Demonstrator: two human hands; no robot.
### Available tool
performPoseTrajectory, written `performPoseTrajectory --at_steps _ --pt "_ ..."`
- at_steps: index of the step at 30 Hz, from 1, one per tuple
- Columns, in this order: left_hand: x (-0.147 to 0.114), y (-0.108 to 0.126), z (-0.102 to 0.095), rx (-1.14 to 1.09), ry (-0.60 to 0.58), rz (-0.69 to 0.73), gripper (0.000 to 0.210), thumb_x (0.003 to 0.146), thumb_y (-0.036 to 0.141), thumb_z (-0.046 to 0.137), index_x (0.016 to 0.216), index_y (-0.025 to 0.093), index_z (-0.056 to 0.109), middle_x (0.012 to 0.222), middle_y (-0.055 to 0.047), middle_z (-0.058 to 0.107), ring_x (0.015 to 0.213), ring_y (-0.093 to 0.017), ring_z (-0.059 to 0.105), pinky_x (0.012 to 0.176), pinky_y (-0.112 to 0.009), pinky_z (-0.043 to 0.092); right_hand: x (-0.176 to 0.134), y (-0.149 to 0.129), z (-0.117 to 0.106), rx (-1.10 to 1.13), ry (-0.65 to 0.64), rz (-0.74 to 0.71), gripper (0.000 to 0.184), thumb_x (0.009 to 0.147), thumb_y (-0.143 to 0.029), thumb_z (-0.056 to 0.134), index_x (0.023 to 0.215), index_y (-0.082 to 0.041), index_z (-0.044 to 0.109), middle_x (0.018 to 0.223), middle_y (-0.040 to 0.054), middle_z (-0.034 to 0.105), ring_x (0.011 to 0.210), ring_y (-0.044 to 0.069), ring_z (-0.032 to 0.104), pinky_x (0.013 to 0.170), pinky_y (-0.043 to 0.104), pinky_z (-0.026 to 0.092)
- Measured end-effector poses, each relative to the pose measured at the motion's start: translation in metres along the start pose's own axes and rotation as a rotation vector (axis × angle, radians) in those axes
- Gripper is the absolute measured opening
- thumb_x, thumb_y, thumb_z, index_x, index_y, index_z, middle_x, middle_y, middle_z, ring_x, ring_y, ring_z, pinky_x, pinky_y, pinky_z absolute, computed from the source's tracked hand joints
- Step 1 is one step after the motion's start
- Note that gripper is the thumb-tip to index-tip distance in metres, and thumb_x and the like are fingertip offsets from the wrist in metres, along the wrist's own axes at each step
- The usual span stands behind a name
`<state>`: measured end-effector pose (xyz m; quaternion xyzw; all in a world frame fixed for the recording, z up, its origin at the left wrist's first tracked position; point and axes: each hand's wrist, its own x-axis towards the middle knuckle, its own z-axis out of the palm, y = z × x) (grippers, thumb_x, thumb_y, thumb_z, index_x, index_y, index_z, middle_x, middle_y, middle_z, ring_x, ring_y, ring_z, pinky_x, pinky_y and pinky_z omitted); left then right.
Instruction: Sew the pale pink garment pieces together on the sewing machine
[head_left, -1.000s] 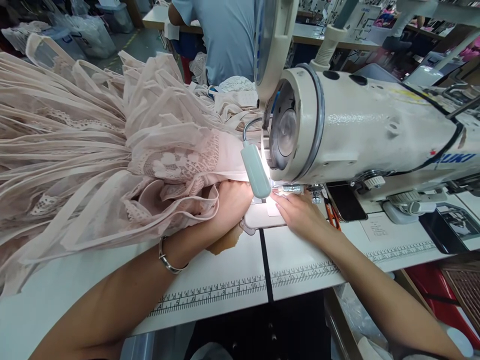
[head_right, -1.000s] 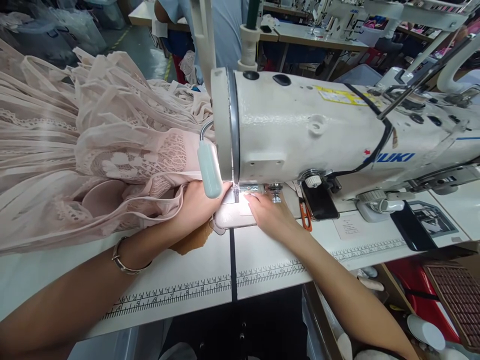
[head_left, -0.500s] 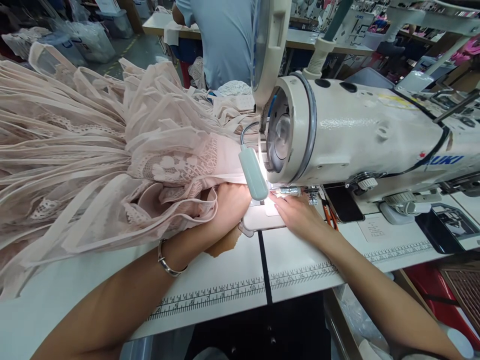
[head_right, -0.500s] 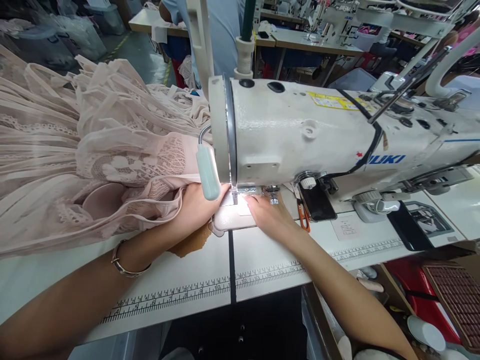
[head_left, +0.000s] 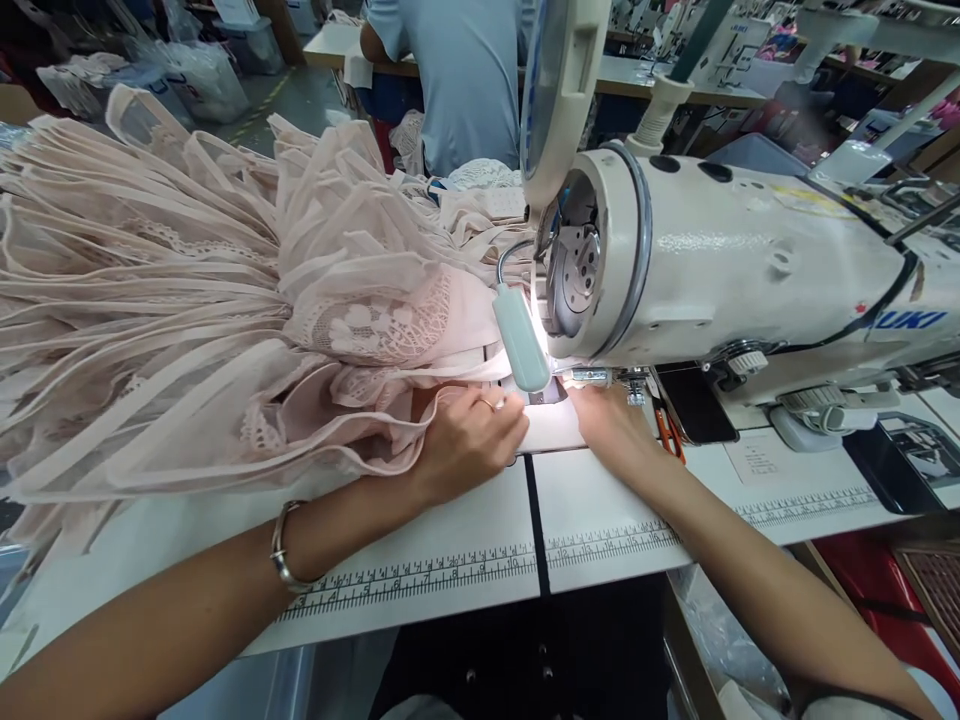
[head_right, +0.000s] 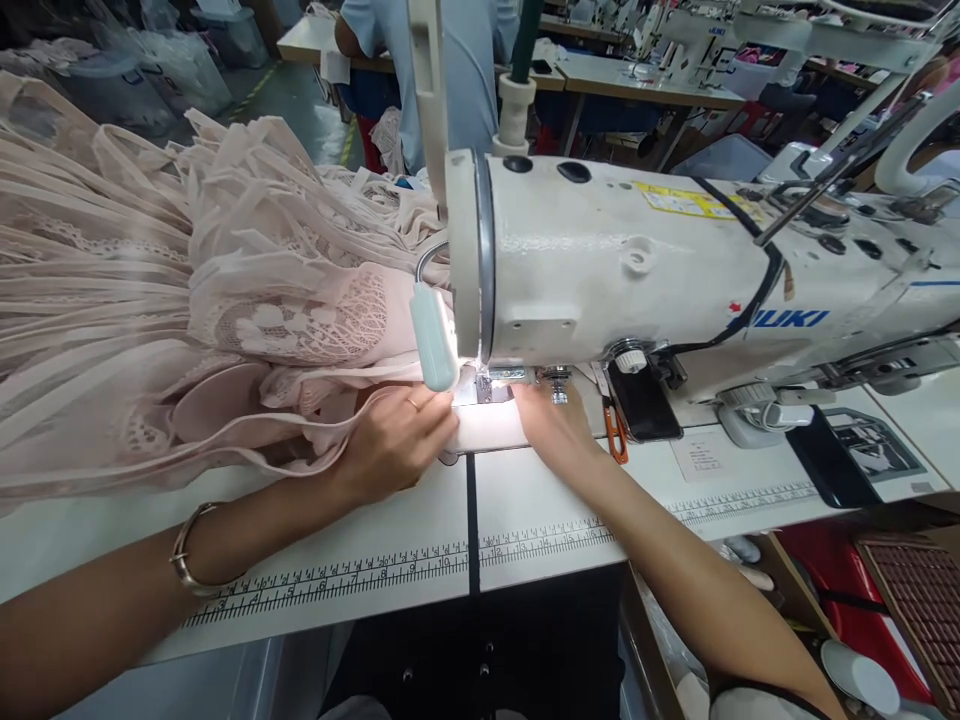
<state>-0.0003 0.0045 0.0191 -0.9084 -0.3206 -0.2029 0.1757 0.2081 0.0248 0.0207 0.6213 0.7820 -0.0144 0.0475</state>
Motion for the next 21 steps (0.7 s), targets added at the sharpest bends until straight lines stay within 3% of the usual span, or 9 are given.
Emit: performPoseTrajectory --at_steps 1,3,5,7,9,11,13,17,21 --pt "-0.003 0.004 0.001 0.019 0.121 0.115 0.029 0.095 0.001 0.045 0.076 0.016 0.061 0.081 -0.006 0.065 0.071 -0.017 0.057 0.065 -0.031 0.041 0.001 0.001 0.000 0.015 0.021 0.000 0.031 0.091 -0.007 0.041 0.102 -0.022 0.066 0.094 0.0120 0.069 0.085 0.026 0.062 0.074 0.035 0.045" --pt "-0.005 0.012 0.003 0.006 0.217 0.262 0.028 0.094 0.001 0.048 0.072 0.016 0.059 0.076 -0.004 0.062 0.068 -0.016 0.054 0.065 -0.031 0.041 -0.002 0.006 0.001 0.064 0.003 -0.055 0.028 0.093 -0.012 0.040 0.104 -0.022 0.065 0.090 0.0110 0.069 0.081 0.026 0.062 0.071 0.035 0.046" --pt "-0.005 0.019 0.005 -0.036 0.173 0.325 0.030 0.093 0.001 0.050 0.067 0.017 0.055 0.067 -0.001 0.055 0.062 -0.015 0.049 0.059 -0.030 0.038 -0.013 0.017 0.001 0.138 -0.031 -0.163 0.031 0.096 -0.019 0.040 0.118 -0.024 0.061 0.099 0.0101 0.070 0.085 0.025 0.063 0.069 0.033 0.047" --pt "-0.006 0.023 0.005 -0.085 0.094 0.317 0.030 0.092 0.001 0.050 0.067 0.017 0.054 0.065 -0.001 0.054 0.060 -0.015 0.049 0.057 -0.029 0.037 -0.031 0.036 0.000 0.174 0.040 -0.226 0.037 0.099 -0.028 0.041 0.132 -0.023 0.055 0.113 0.0117 0.068 0.096 0.027 0.063 0.074 0.035 0.049" --pt "-0.011 0.022 0.004 -0.160 0.013 0.252 0.028 0.094 0.002 0.050 0.071 0.016 0.056 0.069 -0.002 0.059 0.064 -0.016 0.053 0.062 -0.029 0.041 -0.057 0.063 -0.001 0.117 0.198 -0.124 0.036 0.100 -0.034 0.040 0.124 -0.017 0.061 0.112 0.0155 0.068 0.101 0.030 0.063 0.081 0.040 0.049" --pt "-0.021 0.016 0.002 -0.274 -0.035 0.140 0.027 0.097 0.005 0.047 0.076 0.015 0.061 0.079 -0.004 0.067 0.073 -0.016 0.060 0.071 -0.029 0.047 -0.084 0.096 -0.001 0.033 0.323 0.093 0.036 0.101 -0.038 0.038 0.100 -0.016 0.067 0.095 0.0155 0.068 0.091 0.030 0.064 0.081 0.041 0.049" --pt "-0.032 0.006 0.000 -0.391 -0.029 0.078 0.031 0.100 0.005 0.042 0.089 0.016 0.069 0.098 -0.005 0.075 0.095 -0.017 0.067 0.089 -0.031 0.051 -0.109 0.126 0.000 -0.082 0.383 0.277 0.038 0.099 -0.042 0.041 0.087 -0.017 0.066 0.088 0.0172 0.066 0.093 0.032 0.063 0.083 0.043 0.048" --pt "-0.048 -0.011 0.004 -0.439 -0.083 0.078 0.045 0.100 0.007 0.034 0.118 0.023 0.072 0.121 -0.003 0.074 0.120 -0.020 0.065 0.101 -0.037 0.052 -0.136 0.155 0.006 -0.083 0.213 0.401 0.030 0.090 -0.039 0.057 0.100 -0.012 0.065 0.099 0.0187 0.066 0.093 0.033 0.063 0.079 0.043 0.050" --pt "-0.054 -0.008 0.007 -0.248 -0.073 0.092 0.046 0.100 0.004 0.033 0.127 0.018 0.068 0.128 -0.007 0.071 0.116 -0.024 0.067 0.088 -0.036 0.057 -0.135 0.143 0.010 -0.155 0.146 0.489 0.027 0.089 -0.027 0.052 0.105 -0.009 0.065 0.095 0.0193 0.068 0.081 0.030 0.065 0.069 0.038 0.047"
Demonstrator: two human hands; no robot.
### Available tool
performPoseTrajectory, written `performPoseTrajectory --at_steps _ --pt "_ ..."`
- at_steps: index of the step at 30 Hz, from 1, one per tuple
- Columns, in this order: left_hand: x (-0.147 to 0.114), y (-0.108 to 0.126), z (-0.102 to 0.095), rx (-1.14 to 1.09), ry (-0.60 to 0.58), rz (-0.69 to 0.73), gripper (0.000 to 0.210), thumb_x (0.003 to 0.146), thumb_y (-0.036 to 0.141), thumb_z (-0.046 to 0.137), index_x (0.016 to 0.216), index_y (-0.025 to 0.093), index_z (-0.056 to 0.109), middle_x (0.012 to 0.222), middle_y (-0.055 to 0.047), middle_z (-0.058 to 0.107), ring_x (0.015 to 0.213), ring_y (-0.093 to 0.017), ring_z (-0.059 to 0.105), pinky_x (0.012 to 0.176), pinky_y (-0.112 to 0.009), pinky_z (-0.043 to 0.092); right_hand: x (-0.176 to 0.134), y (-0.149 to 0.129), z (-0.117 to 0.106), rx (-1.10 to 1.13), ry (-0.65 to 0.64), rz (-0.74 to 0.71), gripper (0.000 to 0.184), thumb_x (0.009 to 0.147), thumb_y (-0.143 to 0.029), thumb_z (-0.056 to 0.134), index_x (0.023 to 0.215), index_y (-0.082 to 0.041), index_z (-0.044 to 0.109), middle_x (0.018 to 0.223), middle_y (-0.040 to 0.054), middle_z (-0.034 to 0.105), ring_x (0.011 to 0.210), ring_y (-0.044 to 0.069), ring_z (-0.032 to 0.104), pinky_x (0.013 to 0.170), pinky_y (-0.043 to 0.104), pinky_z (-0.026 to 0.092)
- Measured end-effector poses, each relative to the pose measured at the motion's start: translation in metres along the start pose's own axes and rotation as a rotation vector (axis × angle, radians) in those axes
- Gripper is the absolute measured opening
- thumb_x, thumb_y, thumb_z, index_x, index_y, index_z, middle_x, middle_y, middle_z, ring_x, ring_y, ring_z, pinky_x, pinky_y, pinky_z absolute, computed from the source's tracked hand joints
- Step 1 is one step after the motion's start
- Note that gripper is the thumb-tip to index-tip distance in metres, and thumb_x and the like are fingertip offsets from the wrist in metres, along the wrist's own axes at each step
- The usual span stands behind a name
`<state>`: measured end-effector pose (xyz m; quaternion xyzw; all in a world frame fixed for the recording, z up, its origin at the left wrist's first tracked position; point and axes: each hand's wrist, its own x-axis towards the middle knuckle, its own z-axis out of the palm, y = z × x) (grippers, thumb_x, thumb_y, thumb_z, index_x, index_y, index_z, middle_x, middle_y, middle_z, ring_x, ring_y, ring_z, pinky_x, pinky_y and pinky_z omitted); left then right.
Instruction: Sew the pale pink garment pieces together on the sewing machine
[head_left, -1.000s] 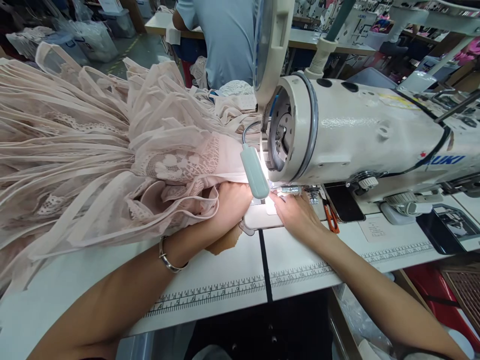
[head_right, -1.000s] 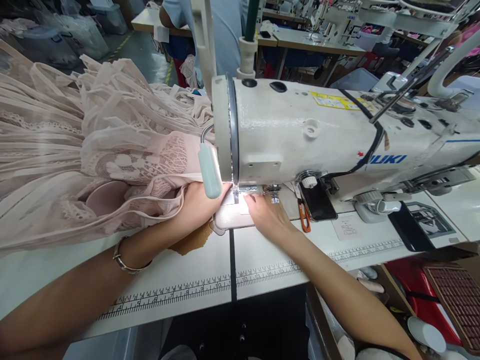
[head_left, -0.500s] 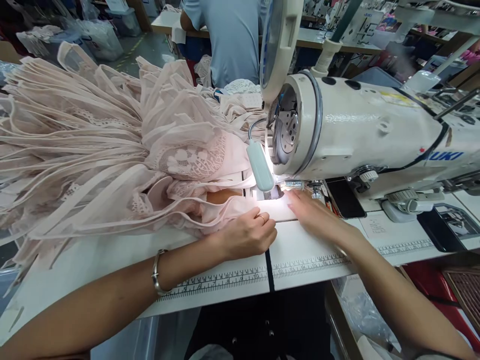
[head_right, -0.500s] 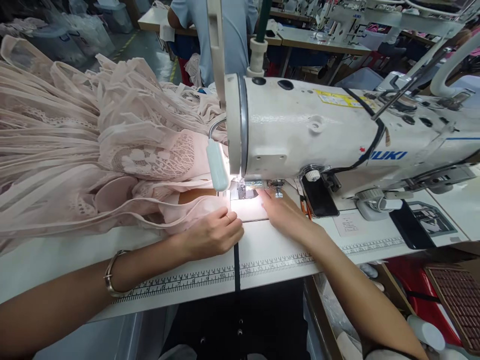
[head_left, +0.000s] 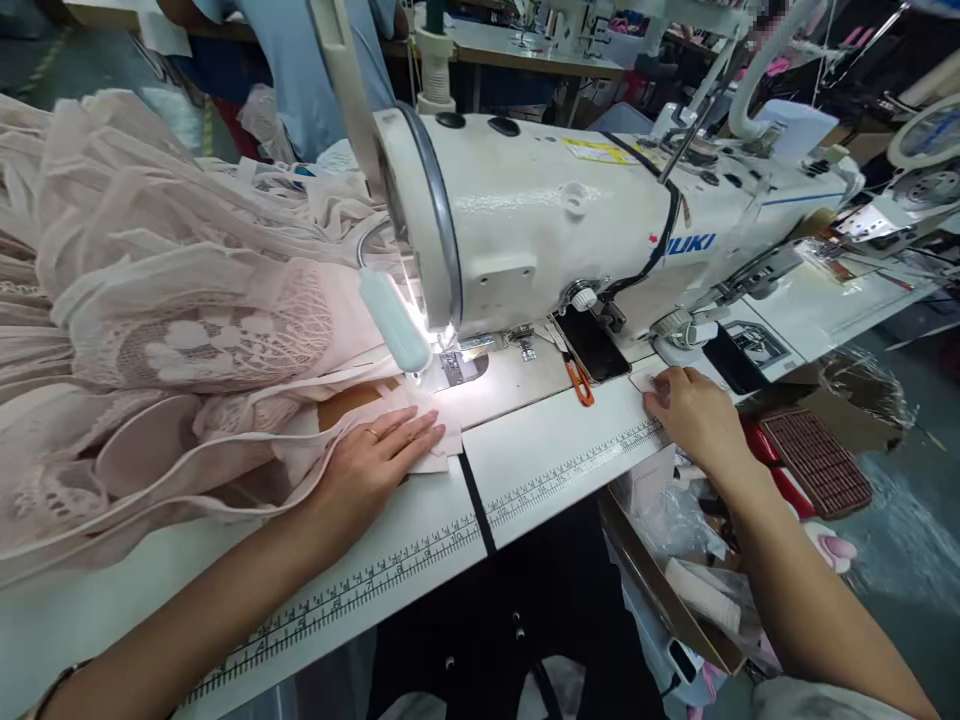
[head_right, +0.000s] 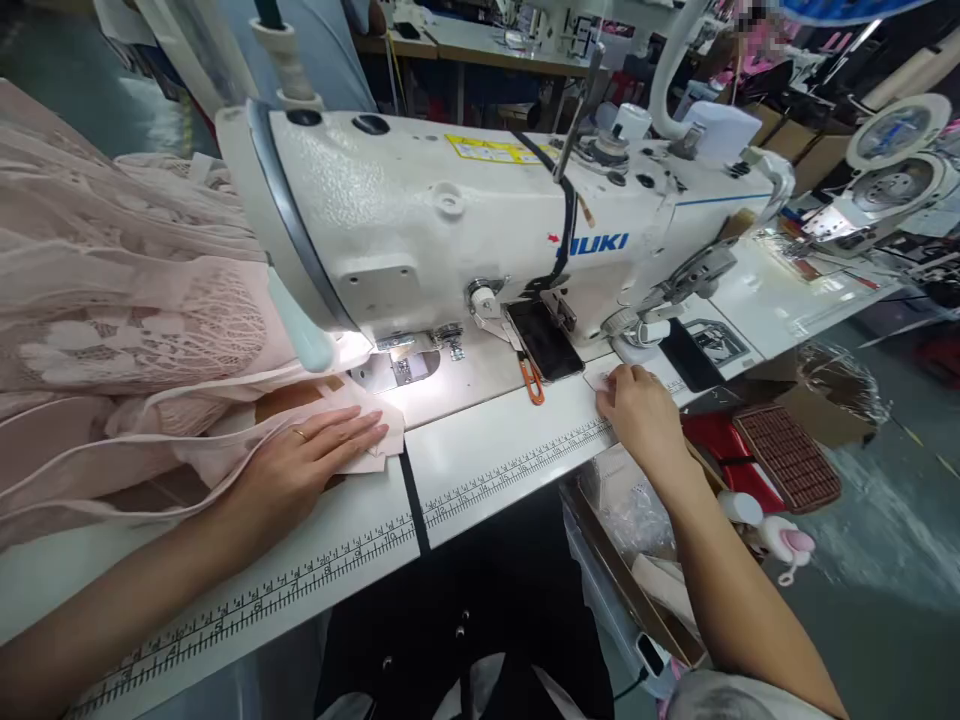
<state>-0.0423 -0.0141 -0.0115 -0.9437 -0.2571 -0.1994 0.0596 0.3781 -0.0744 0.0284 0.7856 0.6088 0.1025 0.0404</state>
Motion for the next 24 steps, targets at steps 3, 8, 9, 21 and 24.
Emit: performPoseTrajectory --at_steps 3,8,9,21,24 --pt "0.003 0.010 -0.001 0.193 0.091 0.054 0.038 0.096 0.001 0.043 0.121 0.010 0.069 0.117 -0.015 0.074 0.105 -0.027 0.070 0.082 -0.037 0.057 -0.002 -0.006 -0.001 -0.057 -0.001 0.059 0.028 0.089 -0.023 0.045 0.101 -0.010 0.066 0.089 0.0191 0.070 0.070 0.028 0.064 0.060 0.035 0.041" --pt "0.018 0.024 -0.006 0.327 0.089 0.242 0.034 0.091 -0.006 0.044 0.113 0.003 0.069 0.121 -0.018 0.071 0.112 -0.027 0.069 0.100 -0.039 0.053 -0.006 -0.005 -0.003 0.091 0.280 0.229 0.023 0.088 -0.029 0.047 0.091 -0.016 0.065 0.083 0.0165 0.070 0.073 0.029 0.063 0.063 0.037 0.042" --pt "0.022 0.026 -0.005 0.354 0.081 0.267 0.032 0.091 -0.005 0.044 0.110 0.002 0.069 0.119 -0.019 0.072 0.110 -0.027 0.071 0.097 -0.038 0.055 -0.007 -0.010 -0.004 0.177 0.365 0.260 0.022 0.088 -0.030 0.047 0.090 -0.017 0.065 0.084 0.0158 0.070 0.076 0.028 0.063 0.067 0.039 0.044" --pt "0.058 0.036 0.010 0.381 -0.145 -0.035 0.037 0.090 -0.006 0.048 0.123 -0.006 0.064 0.119 -0.029 0.069 0.108 -0.033 0.071 0.091 -0.045 0.058 0.047 -0.148 -0.003 0.408 0.157 -0.411 0.031 0.093 -0.021 0.043 0.115 -0.010 0.062 0.112 0.0207 0.066 0.112 0.034 0.058 0.093 0.048 0.046" --pt "0.054 0.029 0.010 0.381 -0.171 -0.051 0.038 0.092 -0.003 0.043 0.126 -0.006 0.062 0.125 -0.027 0.067 0.116 -0.031 0.068 0.104 -0.044 0.053 0.041 -0.153 -0.005 0.303 0.181 -0.577 0.030 0.096 -0.027 0.044 0.114 -0.013 0.063 0.114 0.0195 0.064 0.113 0.036 0.055 0.092 0.048 0.045"
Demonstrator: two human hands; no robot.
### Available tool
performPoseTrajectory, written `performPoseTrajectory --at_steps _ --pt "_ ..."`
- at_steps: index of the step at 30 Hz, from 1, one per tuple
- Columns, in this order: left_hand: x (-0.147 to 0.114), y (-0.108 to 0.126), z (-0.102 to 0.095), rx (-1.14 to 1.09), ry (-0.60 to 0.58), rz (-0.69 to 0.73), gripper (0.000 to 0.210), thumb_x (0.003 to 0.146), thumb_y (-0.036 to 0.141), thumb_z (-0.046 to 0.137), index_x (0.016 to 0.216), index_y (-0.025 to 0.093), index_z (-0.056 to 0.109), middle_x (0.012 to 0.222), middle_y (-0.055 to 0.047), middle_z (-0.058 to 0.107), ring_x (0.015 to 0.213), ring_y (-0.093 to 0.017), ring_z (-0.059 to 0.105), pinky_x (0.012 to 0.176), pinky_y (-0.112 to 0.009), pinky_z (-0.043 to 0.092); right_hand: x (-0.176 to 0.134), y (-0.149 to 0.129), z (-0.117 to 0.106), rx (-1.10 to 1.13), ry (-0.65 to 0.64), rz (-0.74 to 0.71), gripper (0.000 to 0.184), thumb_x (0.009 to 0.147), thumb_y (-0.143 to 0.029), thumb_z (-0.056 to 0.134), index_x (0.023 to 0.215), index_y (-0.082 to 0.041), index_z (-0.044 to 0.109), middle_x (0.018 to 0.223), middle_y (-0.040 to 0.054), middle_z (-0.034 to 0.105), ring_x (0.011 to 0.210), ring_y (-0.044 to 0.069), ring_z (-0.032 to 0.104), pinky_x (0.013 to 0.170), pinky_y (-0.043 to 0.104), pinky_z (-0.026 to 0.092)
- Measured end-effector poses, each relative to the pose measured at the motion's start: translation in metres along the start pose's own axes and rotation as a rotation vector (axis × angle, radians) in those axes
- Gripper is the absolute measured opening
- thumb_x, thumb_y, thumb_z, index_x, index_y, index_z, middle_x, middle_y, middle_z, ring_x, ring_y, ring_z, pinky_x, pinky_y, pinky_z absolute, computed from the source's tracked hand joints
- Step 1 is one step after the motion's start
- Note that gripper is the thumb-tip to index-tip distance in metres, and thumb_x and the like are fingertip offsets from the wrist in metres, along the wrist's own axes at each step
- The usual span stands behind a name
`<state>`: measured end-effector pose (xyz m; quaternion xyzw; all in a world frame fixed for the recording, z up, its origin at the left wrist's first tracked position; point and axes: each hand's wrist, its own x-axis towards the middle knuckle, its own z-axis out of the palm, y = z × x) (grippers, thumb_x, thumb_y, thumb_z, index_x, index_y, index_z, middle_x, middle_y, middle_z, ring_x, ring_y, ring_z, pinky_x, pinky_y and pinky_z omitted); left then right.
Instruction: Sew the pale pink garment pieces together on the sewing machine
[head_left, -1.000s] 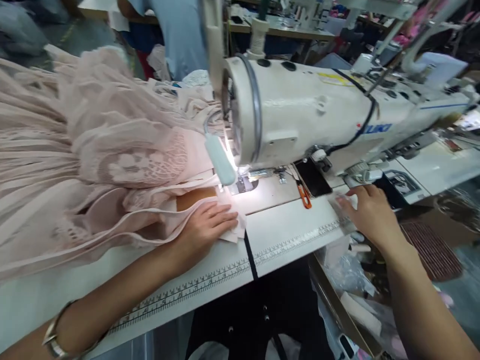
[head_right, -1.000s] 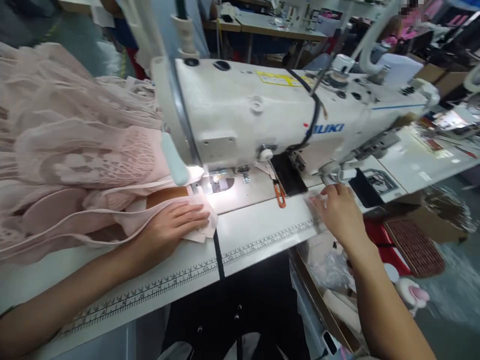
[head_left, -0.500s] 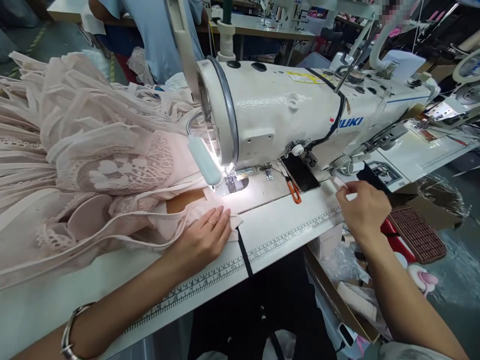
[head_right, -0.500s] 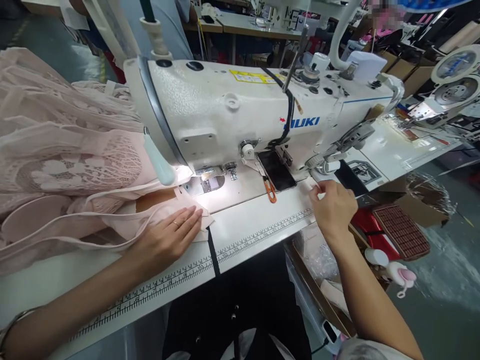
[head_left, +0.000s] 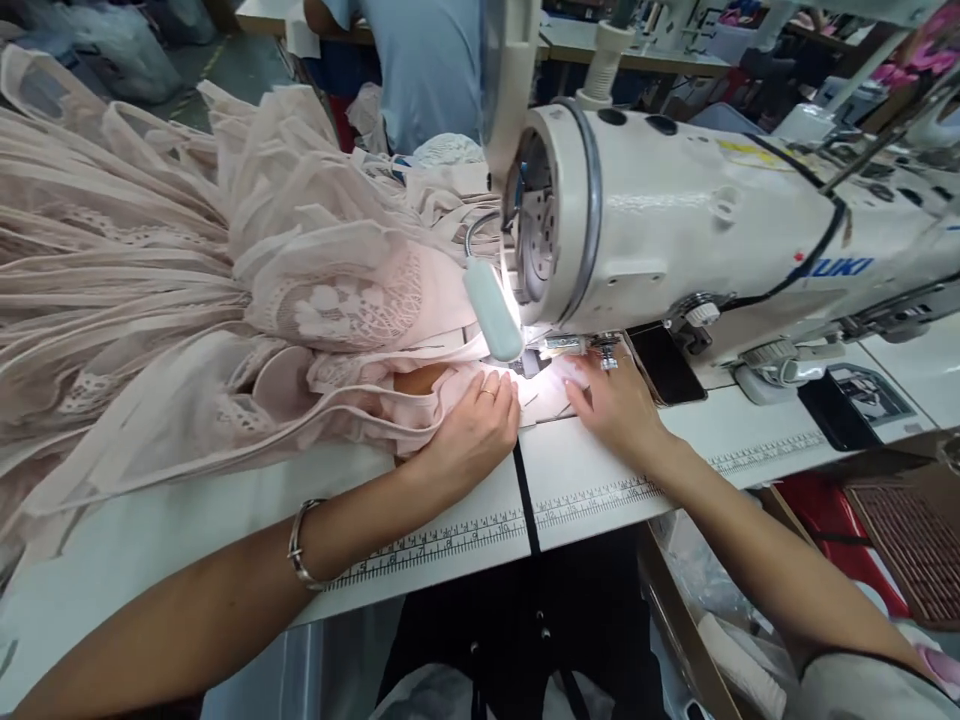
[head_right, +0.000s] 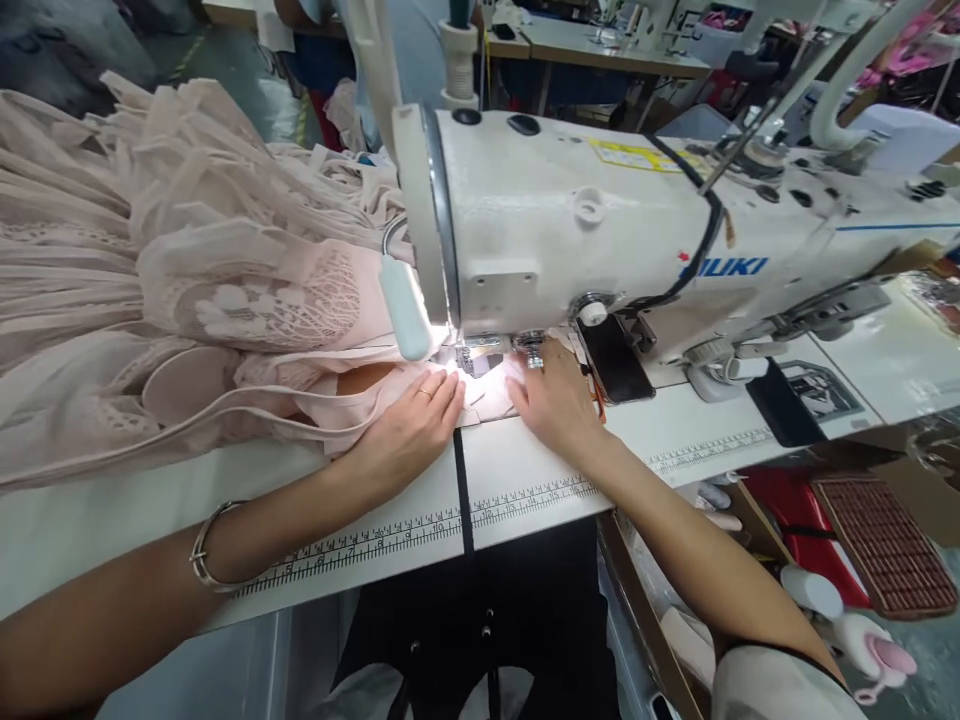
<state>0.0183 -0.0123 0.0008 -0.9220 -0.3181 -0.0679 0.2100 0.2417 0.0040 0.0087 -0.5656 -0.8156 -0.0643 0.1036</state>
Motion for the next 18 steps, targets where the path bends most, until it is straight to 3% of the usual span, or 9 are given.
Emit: performPoseTrajectory --at_steps 2,5,8,12,14,18 --pt "-0.002 0.001 0.002 -0.005 -0.008 0.003 0.039 0.093 -0.002 0.042 0.127 -0.005 0.062 0.127 -0.026 0.066 0.119 -0.029 0.067 0.103 -0.039 0.054 -0.005 -0.010 -0.002 0.012 -0.064 -0.096 0.024 0.094 -0.028 0.048 0.105 -0.015 0.064 0.104 0.0160 0.065 0.098 0.031 0.058 0.083 0.041 0.046" --pt "-0.003 0.005 0.002 0.015 -0.004 0.006 0.040 0.093 -0.002 0.041 0.128 -0.005 0.061 0.127 -0.025 0.067 0.121 -0.028 0.066 0.103 -0.037 0.054 -0.006 -0.023 -0.006 -0.044 -0.073 -0.139 0.018 0.089 -0.014 0.043 0.088 -0.016 0.062 0.088 0.0127 0.062 0.084 0.026 0.056 0.072 0.034 0.043" --pt "-0.002 0.007 0.000 0.043 0.013 0.019 0.040 0.093 -0.003 0.039 0.125 -0.003 0.063 0.125 -0.023 0.069 0.117 -0.026 0.068 0.101 -0.035 0.055 0.002 -0.029 -0.006 -0.077 -0.083 -0.109 0.023 0.084 -0.007 0.039 0.082 -0.017 0.059 0.081 0.0108 0.061 0.080 0.023 0.056 0.068 0.031 0.040" --pt "0.002 -0.001 0.005 -0.044 0.047 0.015 0.034 0.093 -0.003 0.042 0.118 -0.001 0.066 0.122 -0.022 0.070 0.113 -0.026 0.069 0.100 -0.035 0.055 0.017 -0.026 0.000 0.012 -0.169 0.003 0.017 0.089 -0.017 0.042 0.089 -0.018 0.059 0.082 0.0103 0.064 0.074 0.023 0.055 0.063 0.031 0.037" --pt "0.003 -0.007 0.010 -0.142 0.051 -0.045 0.033 0.093 -0.003 0.045 0.118 0.000 0.065 0.120 -0.020 0.071 0.113 -0.025 0.069 0.098 -0.034 0.056 0.021 -0.025 0.005 0.150 -0.173 0.039 0.015 0.091 -0.024 0.044 0.091 -0.019 0.058 0.079 0.0079 0.064 0.072 0.022 0.055 0.064 0.031 0.039" --pt "0.001 -0.012 0.016 -0.411 0.123 -0.293 0.033 0.095 0.000 0.045 0.120 0.006 0.064 0.121 -0.014 0.073 0.113 -0.020 0.070 0.097 -0.031 0.058 0.021 -0.025 0.010 0.443 -0.115 0.153 0.014 0.092 -0.028 0.045 0.082 -0.023 0.054 0.067 0.0016 0.059 0.067 0.019 0.056 0.067 0.030 0.042"
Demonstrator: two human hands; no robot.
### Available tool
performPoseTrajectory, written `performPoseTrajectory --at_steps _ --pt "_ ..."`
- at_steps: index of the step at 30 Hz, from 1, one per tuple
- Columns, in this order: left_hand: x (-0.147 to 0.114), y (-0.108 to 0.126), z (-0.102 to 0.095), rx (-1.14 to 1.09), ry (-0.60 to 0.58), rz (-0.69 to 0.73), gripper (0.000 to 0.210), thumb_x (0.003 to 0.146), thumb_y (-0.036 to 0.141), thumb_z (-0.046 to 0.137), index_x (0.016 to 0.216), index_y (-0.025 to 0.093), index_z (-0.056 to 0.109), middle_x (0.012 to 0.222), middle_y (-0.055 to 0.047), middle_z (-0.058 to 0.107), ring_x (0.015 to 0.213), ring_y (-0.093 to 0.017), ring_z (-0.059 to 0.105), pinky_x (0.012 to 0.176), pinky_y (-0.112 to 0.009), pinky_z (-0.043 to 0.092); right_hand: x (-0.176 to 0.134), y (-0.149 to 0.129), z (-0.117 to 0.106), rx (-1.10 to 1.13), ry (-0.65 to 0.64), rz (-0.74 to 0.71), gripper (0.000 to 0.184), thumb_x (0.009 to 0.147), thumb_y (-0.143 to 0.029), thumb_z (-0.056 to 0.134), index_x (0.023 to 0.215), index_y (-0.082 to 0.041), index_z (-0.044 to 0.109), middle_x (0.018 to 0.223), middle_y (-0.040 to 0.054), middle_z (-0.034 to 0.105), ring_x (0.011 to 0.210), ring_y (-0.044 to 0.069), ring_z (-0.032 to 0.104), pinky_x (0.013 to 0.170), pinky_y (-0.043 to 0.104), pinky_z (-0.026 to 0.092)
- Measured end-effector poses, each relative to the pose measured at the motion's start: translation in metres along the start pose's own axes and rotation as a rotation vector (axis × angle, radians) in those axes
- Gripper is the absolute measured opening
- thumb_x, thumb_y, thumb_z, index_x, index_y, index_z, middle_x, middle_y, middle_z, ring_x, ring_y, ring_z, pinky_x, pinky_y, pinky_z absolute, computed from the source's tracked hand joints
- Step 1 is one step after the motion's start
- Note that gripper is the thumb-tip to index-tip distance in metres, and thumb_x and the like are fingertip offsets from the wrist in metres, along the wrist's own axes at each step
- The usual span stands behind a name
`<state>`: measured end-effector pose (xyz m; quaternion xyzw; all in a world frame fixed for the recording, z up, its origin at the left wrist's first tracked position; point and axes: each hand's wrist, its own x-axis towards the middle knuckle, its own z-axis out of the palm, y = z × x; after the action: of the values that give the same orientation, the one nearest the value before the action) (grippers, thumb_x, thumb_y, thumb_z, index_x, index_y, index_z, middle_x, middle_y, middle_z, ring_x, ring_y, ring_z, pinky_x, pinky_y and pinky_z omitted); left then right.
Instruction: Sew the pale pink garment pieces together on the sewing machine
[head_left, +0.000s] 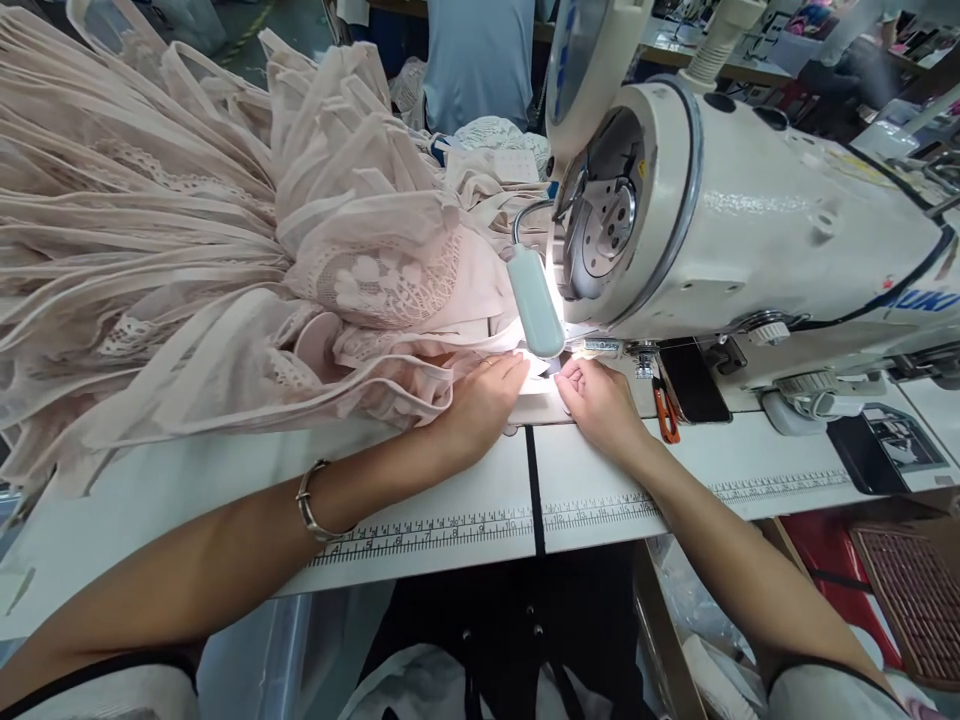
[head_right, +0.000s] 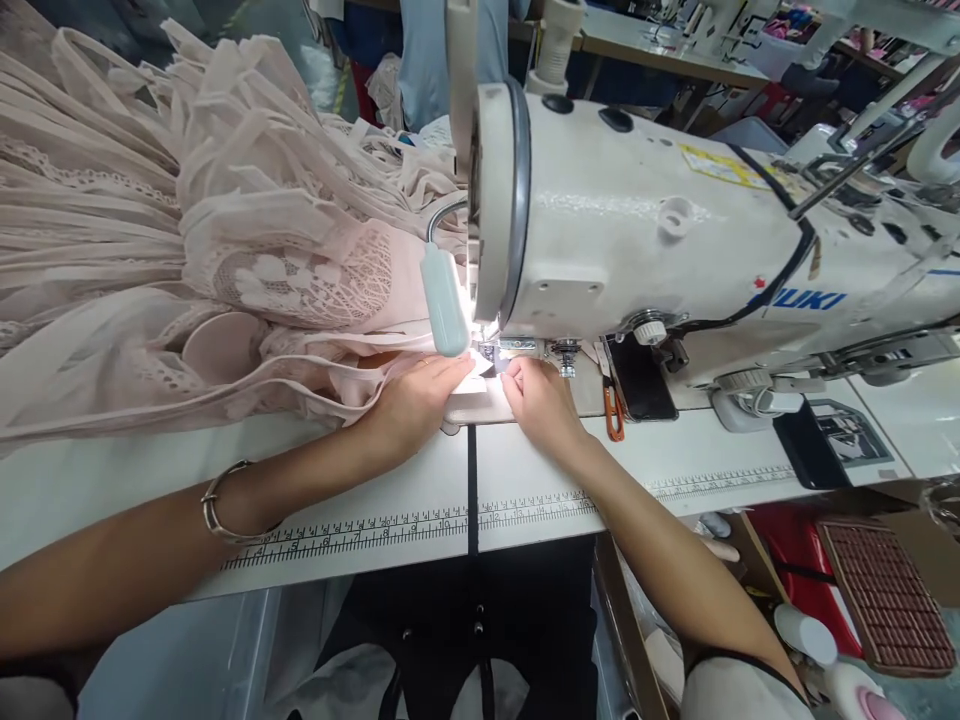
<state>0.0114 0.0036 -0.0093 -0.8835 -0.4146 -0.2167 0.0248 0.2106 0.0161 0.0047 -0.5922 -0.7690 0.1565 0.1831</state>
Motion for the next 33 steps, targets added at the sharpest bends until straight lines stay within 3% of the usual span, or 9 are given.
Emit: performPoseTrajectory --at_steps 3,8,17,19,25,28,31,33 --pt "-0.006 0.010 0.001 -0.110 0.025 0.059 0.037 0.096 -0.001 0.040 0.124 0.009 0.062 0.126 -0.012 0.071 0.119 -0.017 0.067 0.102 -0.030 0.056 -0.002 -0.001 -0.001 0.121 0.003 0.058 0.014 0.090 -0.027 0.046 0.078 -0.024 0.052 0.066 0.0001 0.060 0.066 0.018 0.056 0.066 0.030 0.042" --pt "-0.012 0.027 0.003 0.126 -0.050 0.232 0.036 0.096 -0.001 0.041 0.127 -0.002 0.060 0.132 -0.021 0.066 0.128 -0.026 0.062 0.109 -0.036 0.051 -0.001 -0.003 -0.001 0.176 0.034 0.082 0.012 0.087 -0.027 0.050 0.076 -0.024 0.054 0.065 -0.0013 0.059 0.063 0.017 0.055 0.064 0.030 0.041" --pt "-0.006 0.030 0.000 0.228 -0.168 0.245 0.040 0.099 0.002 0.037 0.135 -0.002 0.053 0.140 -0.023 0.059 0.133 -0.028 0.057 0.110 -0.038 0.048 -0.002 0.000 -0.003 0.182 0.008 0.097 0.013 0.089 -0.027 0.052 0.077 -0.023 0.057 0.066 -0.0012 0.061 0.064 0.017 0.056 0.064 0.030 0.042" --pt "-0.006 0.029 0.002 0.180 -0.177 0.219 0.040 0.099 0.003 0.034 0.135 -0.001 0.052 0.140 -0.022 0.059 0.134 -0.027 0.056 0.109 -0.038 0.048 -0.003 0.005 -0.005 0.196 0.001 0.041 0.015 0.091 -0.029 0.053 0.079 -0.023 0.061 0.071 -0.0001 0.064 0.068 0.018 0.059 0.066 0.031 0.044" --pt "-0.007 0.026 0.004 0.052 -0.132 0.107 0.036 0.102 0.006 0.028 0.130 0.006 0.050 0.137 -0.020 0.059 0.137 -0.026 0.051 0.109 -0.043 0.046 -0.015 0.014 -0.006 -0.010 0.074 -0.398 0.024 0.099 -0.027 0.047 0.097 -0.021 0.070 0.101 0.0088 0.068 0.096 0.023 0.062 0.086 0.038 0.051" --pt "-0.005 0.028 0.000 0.126 -0.102 0.035 0.033 0.098 0.000 0.029 0.113 0.008 0.057 0.118 -0.017 0.066 0.116 -0.024 0.063 0.099 -0.039 0.051 -0.020 0.008 -0.002 -0.248 0.077 -0.480 0.031 0.100 -0.018 0.041 0.114 -0.015 0.069 0.107 0.0138 0.070 0.102 0.027 0.062 0.089 0.042 0.052" --pt "-0.002 0.030 -0.002 0.162 -0.122 0.121 0.030 0.094 -0.004 0.034 0.097 0.009 0.061 0.095 -0.011 0.069 0.088 -0.020 0.065 0.080 -0.032 0.054 -0.019 0.007 -0.001 -0.371 0.065 -0.541 0.042 0.098 -0.008 0.034 0.126 -0.011 0.065 0.120 0.0165 0.070 0.115 0.027 0.061 0.097 0.043 0.051" --pt "0.000 0.031 -0.002 0.175 -0.127 0.160 0.028 0.094 -0.004 0.037 0.098 0.008 0.063 0.094 -0.011 0.070 0.087 -0.020 0.065 0.078 -0.032 0.053 -0.014 0.011 -0.003 -0.374 0.020 -0.556 0.045 0.097 -0.005 0.033 0.129 -0.011 0.064 0.126 0.0155 0.069 0.122 0.026 0.059 0.103 0.043 0.049"
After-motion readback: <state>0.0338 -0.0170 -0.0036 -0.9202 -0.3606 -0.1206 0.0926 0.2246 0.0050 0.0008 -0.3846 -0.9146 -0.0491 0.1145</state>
